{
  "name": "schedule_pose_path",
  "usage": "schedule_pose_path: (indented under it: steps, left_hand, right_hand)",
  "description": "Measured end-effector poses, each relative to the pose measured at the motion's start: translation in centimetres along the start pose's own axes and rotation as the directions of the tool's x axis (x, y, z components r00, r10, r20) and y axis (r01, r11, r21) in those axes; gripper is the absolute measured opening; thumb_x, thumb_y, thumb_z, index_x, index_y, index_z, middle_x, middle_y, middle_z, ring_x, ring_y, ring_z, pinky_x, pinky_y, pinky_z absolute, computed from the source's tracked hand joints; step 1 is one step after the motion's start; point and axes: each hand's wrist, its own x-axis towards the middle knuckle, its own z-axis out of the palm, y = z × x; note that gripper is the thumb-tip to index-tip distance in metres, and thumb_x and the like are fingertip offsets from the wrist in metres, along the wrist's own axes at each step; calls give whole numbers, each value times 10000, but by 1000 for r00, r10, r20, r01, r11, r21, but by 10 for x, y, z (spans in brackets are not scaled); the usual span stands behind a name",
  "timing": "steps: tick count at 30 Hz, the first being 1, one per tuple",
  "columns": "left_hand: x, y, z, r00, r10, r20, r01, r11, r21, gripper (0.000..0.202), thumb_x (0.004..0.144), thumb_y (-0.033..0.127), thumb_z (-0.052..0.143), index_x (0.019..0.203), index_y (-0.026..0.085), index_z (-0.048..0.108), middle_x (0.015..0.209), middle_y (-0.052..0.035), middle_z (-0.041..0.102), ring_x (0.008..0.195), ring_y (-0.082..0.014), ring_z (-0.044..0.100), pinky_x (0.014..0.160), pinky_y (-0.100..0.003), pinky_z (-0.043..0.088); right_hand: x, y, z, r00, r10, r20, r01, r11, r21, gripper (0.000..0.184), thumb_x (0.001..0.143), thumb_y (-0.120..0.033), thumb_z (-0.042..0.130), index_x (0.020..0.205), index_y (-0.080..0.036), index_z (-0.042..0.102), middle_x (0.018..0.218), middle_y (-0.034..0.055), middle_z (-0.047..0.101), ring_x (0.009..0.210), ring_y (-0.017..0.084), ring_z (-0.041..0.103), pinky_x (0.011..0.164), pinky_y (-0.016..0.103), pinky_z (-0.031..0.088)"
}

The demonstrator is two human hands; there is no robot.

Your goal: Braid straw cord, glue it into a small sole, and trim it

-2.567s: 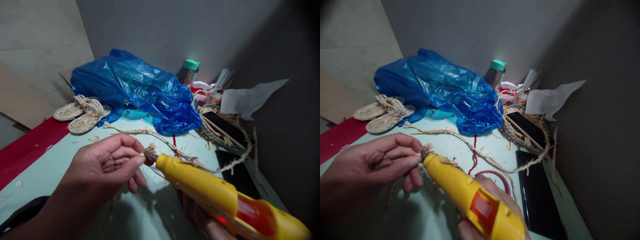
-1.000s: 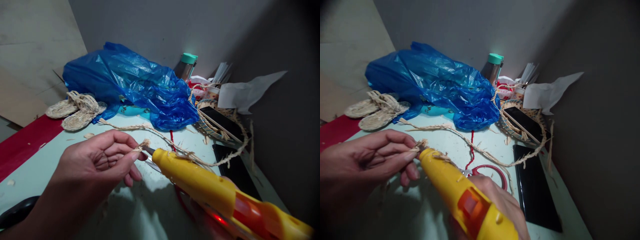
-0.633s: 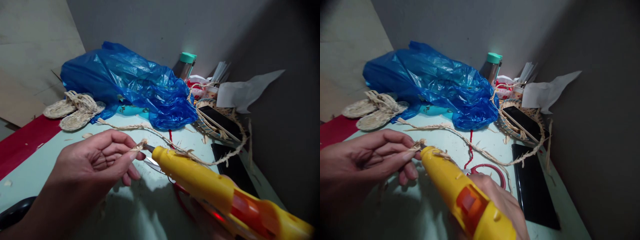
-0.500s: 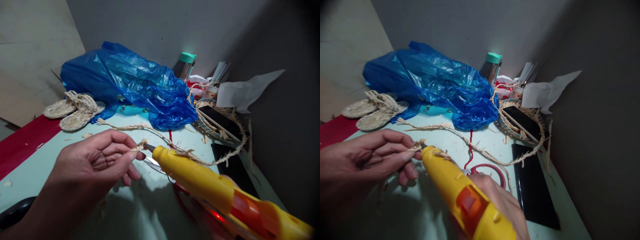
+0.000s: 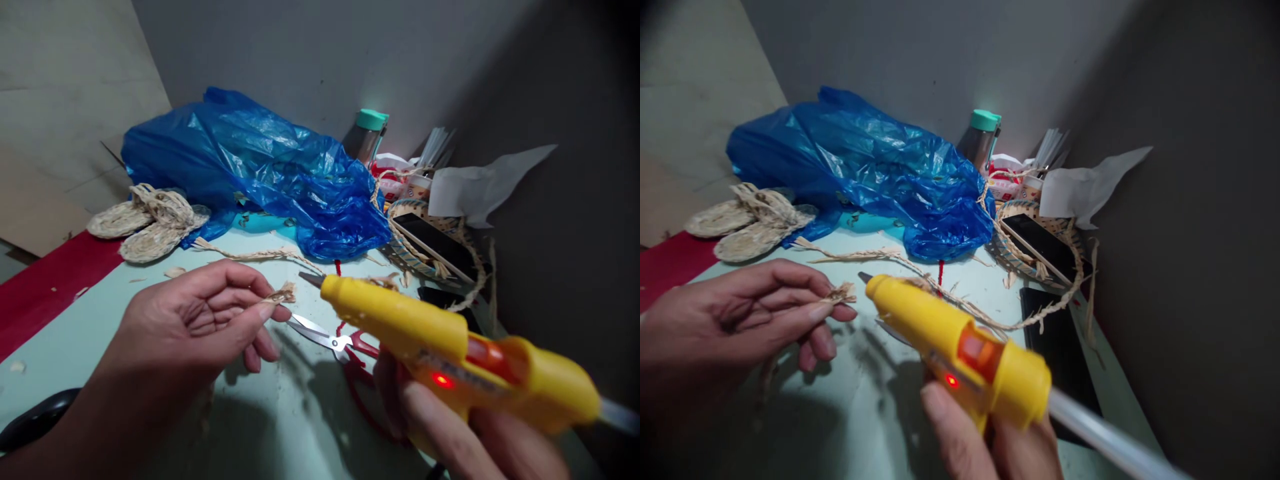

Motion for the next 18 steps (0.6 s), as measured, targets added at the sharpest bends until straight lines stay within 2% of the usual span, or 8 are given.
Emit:
schedule_pose_path:
  steps: [1, 3, 5, 8, 12, 14, 18]
  left_hand:
    - [1, 0, 0, 1000, -6, 13, 6, 1000, -14, 110, 707, 215, 737, 775, 203, 652, 559, 30, 739, 474, -109, 664, 472, -141, 529]
    - [3, 1, 0, 999, -23, 39, 24, 999, -33, 96, 724, 210, 726, 764, 198, 640, 593, 13, 757, 465, -115, 661, 442, -152, 517]
    - [4, 2, 0, 996, -48, 70, 51, 998, -42, 101, 736, 209, 725, 765, 191, 630, 637, -8, 775, 452, -117, 652, 418, -161, 503]
    - [5, 5, -2, 990, -76, 120, 83, 995, -54, 96, 757, 201, 721, 773, 180, 628, 629, -25, 770, 439, -113, 635, 414, -158, 489]
    - [6, 5, -8, 979, -95, 181, 112, 990, -84, 79, 791, 198, 715, 799, 170, 641, 604, -28, 753, 438, -102, 623, 420, -143, 477]
    - [8, 3, -11, 975, -74, 208, 98, 989, -108, 93, 796, 206, 724, 840, 171, 650, 666, -34, 769, 443, -105, 627, 427, -161, 495]
    - [16, -2, -16, 982, 14, 188, 11, 991, -130, 112, 808, 210, 735, 851, 171, 639, 768, -39, 781, 472, -105, 639, 430, -174, 504]
  right_hand:
    - [2, -8, 2, 1000, 24, -10, -24, 1000, 18, 274, 940, -470, 515, 1126, -378, 694, 956, 76, 715, 838, 306, 679, 618, 409, 586]
    - [12, -24, 10, 997, 76, 7, -76, 993, 92, 377, 940, -541, 474, 979, -275, 739, 744, 95, 667, 675, 244, 631, 541, 346, 516]
    - [23, -36, 19, 991, 136, 7, -133, 964, 228, 473, 917, -595, 470, 957, -209, 740, 605, 62, 582, 564, 183, 530, 519, 309, 445]
    - [36, -43, 31, 978, 209, -2, -193, 906, 376, 510, 910, -587, 486, 950, -149, 743, 598, 37, 549, 505, 124, 435, 479, 260, 364]
    - [41, -38, 35, 961, 262, 85, -271, 845, 461, 513, 929, -555, 470, 908, -130, 756, 553, 17, 507, 422, 94, 353, 387, 220, 261]
    - [42, -35, 35, 959, 267, 89, -275, 822, 499, 466, 917, -530, 514, 893, -134, 758, 569, 19, 527, 431, 91, 373, 394, 214, 281]
    - [46, -29, 36, 964, 267, 11, -238, 839, 488, 345, 843, -438, 672, 913, -115, 771, 676, 45, 611, 590, 106, 499, 541, 194, 402]
